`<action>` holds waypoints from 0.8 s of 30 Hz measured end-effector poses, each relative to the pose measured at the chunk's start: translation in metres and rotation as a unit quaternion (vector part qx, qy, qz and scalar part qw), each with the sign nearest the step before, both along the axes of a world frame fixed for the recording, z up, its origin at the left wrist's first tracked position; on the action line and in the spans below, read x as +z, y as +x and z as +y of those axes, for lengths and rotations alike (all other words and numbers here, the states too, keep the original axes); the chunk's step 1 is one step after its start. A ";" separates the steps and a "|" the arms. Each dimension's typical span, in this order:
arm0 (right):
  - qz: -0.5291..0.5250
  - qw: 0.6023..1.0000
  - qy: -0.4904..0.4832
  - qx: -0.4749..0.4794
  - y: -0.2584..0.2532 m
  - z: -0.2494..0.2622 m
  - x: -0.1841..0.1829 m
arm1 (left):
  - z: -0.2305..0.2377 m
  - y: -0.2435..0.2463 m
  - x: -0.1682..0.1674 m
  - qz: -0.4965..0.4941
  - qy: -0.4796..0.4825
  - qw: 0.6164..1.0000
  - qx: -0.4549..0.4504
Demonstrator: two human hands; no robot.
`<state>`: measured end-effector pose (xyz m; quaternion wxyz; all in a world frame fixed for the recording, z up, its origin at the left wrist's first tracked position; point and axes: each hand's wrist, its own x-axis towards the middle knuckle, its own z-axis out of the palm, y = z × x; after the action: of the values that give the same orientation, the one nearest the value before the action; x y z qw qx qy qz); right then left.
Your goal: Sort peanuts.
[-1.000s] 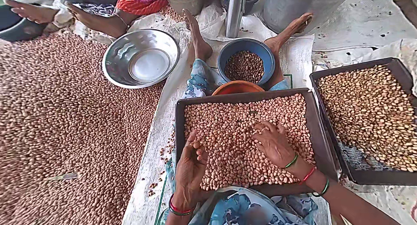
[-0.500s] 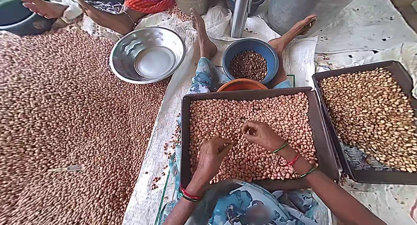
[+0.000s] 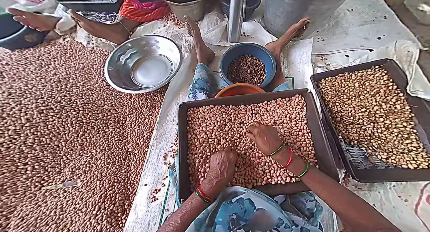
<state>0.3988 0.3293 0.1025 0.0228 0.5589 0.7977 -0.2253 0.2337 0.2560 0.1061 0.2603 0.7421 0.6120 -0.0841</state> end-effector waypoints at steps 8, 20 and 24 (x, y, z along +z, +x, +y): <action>0.096 0.986 -0.069 -0.119 0.014 0.005 0.006 | -0.002 -0.016 -0.006 -0.089 0.036 0.993 0.067; 0.070 0.985 0.045 -0.149 0.085 0.012 -0.008 | -0.012 -0.008 -0.012 -0.892 -0.202 0.243 0.322; 0.224 0.951 0.064 -0.203 0.090 0.006 -0.009 | -0.016 -0.001 -0.009 -0.882 -0.195 0.231 0.361</action>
<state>0.4884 0.3356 0.0934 -0.2386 0.6444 0.6646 -0.2934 0.2325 0.2397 0.0967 0.7753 -0.0261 0.1634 0.6095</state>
